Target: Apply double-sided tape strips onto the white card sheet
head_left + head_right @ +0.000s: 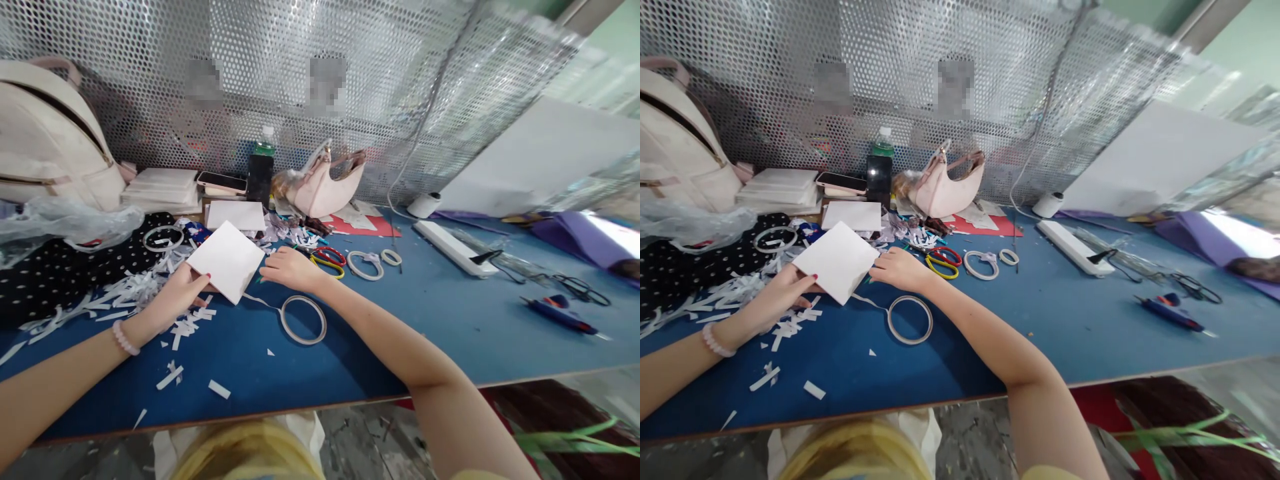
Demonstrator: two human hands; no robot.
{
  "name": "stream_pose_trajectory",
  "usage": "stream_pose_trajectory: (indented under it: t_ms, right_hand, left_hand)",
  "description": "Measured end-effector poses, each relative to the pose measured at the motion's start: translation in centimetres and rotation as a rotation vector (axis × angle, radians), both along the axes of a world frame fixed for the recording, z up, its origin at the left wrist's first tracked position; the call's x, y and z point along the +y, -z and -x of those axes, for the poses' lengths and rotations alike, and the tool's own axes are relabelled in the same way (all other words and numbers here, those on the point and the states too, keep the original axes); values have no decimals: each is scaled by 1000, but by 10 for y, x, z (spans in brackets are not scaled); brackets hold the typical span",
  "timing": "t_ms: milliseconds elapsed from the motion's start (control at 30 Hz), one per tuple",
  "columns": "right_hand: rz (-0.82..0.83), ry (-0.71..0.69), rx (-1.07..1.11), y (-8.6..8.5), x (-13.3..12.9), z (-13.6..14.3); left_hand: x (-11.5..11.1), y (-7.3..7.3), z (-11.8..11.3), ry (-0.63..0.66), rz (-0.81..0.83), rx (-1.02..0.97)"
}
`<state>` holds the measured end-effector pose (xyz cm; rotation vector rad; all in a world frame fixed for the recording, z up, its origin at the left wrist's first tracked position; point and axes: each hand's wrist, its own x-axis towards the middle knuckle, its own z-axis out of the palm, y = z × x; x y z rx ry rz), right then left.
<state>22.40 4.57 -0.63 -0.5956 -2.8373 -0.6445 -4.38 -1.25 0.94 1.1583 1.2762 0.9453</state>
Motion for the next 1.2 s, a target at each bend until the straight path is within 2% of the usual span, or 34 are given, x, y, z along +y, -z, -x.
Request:
stream_pose_trajectory:
  t_ms: [167,300,467,633,733,900,1200]
  right_hand:
    - [-44,-55,43,4,-3,0]
    - [-92,-102,71,4,-7,0]
    - [-76,-112,51,4,-18,0]
    - [-87,-122,48,7,-27,-1]
    - [-54,-129,34,8,-30,-2]
    - [25,-96,-19,4,-30,0]
    - [156,7,-128,-13,-36,6]
  left_hand:
    - [0,-4,-2,-49,75,-42]
    - [-1,-7,-3,-41,87,23]
    - [-1,-8,-4,-19,72,103]
    - [1,-10,-3,105,12,267]
    - [2,-8,0,197,-28,390]
    - [1,-2,4,259,-110,531]
    - [9,12,7,285,-126,441]
